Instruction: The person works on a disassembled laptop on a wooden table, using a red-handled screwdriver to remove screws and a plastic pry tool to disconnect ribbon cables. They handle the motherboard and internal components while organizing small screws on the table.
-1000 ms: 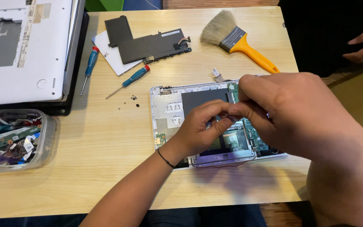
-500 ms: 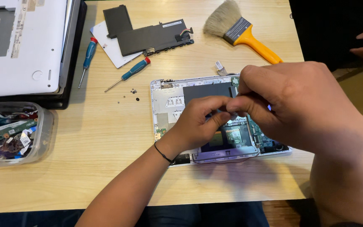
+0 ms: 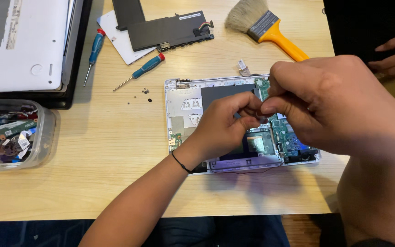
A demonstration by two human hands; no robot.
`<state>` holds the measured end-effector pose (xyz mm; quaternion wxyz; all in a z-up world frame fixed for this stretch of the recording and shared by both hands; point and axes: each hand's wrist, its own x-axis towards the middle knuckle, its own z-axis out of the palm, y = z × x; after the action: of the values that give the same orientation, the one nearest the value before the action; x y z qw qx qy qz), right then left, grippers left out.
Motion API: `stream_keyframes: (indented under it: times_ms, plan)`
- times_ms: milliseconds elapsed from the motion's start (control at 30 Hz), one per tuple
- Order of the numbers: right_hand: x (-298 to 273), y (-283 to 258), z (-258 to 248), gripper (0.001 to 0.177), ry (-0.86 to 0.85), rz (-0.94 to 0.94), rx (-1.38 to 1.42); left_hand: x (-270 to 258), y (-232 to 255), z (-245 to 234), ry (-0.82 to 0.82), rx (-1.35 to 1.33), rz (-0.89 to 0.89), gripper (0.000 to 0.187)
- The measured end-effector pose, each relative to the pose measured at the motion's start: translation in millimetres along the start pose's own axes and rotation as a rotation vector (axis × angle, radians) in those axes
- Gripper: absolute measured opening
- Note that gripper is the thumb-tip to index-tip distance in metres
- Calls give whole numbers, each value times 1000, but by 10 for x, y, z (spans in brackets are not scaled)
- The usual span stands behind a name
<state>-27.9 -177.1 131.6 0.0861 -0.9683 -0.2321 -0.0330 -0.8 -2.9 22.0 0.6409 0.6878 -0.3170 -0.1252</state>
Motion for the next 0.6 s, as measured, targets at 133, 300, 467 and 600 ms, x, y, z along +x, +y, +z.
stream_keyframes:
  times_ms: [133,300,467,600]
  plan:
    - [0,6,-8,19,2,-51,32,-3,26,30,34,28,16,14]
    - [15,-46,-4,17,92,-183,74,-17,-39,139,199,81,-5,23]
    - [47,-93,-32,19,135,-241,49,-11,-50,166,255,72,-36,28]
    - [42,-90,-60,32,109,-329,87,-35,-67,154,248,30,-11,32]
